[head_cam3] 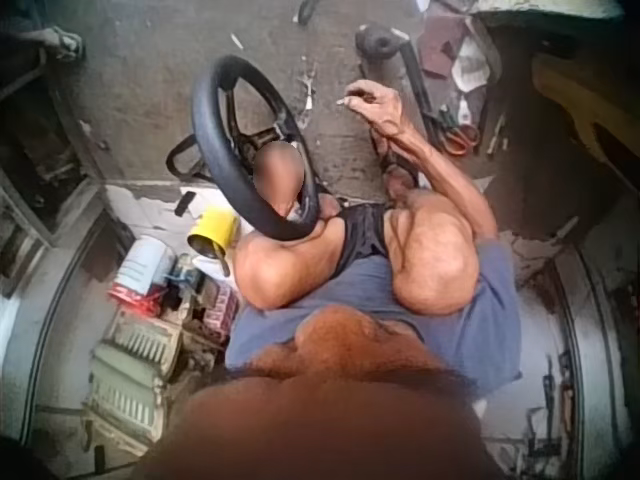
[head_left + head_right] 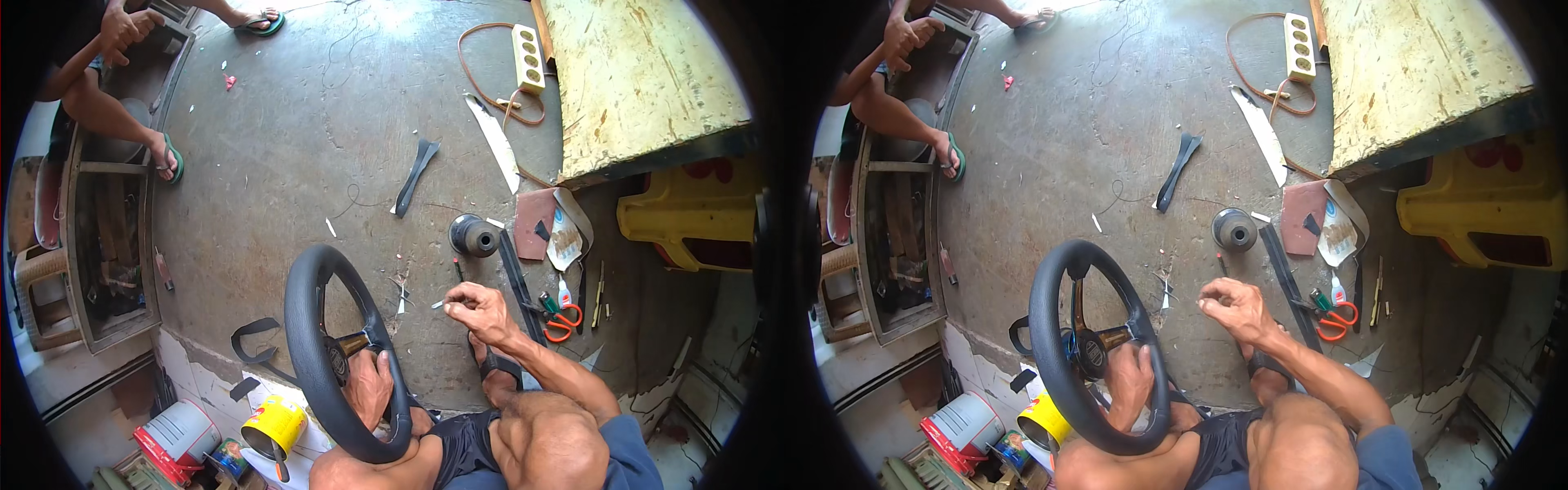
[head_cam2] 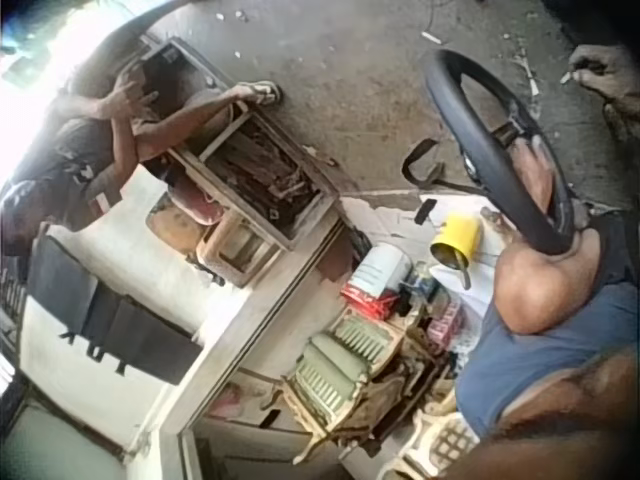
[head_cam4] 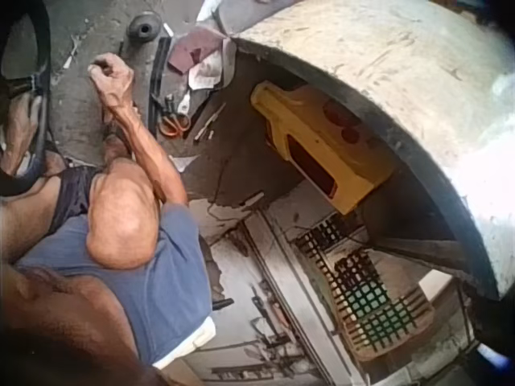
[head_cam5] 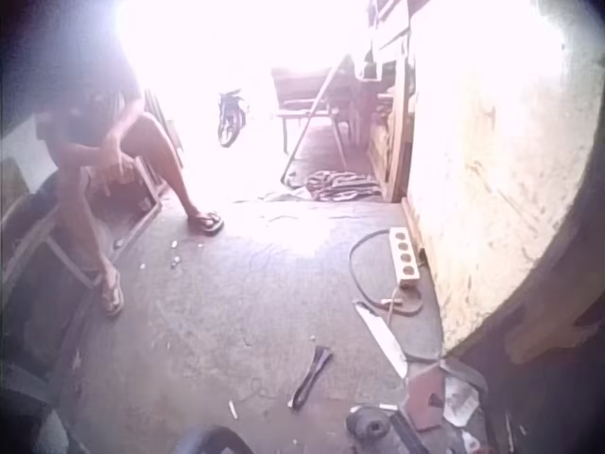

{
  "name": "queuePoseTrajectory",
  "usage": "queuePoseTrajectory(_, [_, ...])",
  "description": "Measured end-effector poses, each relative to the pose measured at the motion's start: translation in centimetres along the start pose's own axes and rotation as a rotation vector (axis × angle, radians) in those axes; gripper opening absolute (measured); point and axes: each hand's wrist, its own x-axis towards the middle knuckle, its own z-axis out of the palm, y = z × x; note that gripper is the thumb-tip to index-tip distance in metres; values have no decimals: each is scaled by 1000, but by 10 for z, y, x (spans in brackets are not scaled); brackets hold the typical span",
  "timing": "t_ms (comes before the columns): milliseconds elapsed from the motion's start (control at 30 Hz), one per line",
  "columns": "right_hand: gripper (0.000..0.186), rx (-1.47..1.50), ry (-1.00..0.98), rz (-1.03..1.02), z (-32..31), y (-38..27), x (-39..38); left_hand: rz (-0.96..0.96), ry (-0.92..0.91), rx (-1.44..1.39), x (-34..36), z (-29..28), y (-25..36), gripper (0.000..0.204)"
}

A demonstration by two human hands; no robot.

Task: The person wraps leather onto the rim of a steering wheel, uses a needle and thread to stitch the leather edges together, and uses shears to trim excess material.

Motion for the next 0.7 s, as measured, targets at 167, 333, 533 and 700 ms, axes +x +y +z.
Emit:
queuePoseTrajectory(167, [27, 259, -54, 197, 8, -17, 12, 368, -302, -458, -2, -10, 18, 21])
queuePoseTrajectory(333, [28, 292, -107, 189, 12, -25, 13, 321, -67, -814, 45, -8, 72, 24])
queuePoseTrajectory(533, [31, 120, -204, 79, -21, -29, 11, 425, -427, -874, 72, 17, 70, 15])
queuePoseTrajectory(700, [21, -228, -14, -197, -92, -41, -17, 188, -259, -1007, 87, 17, 53, 29])
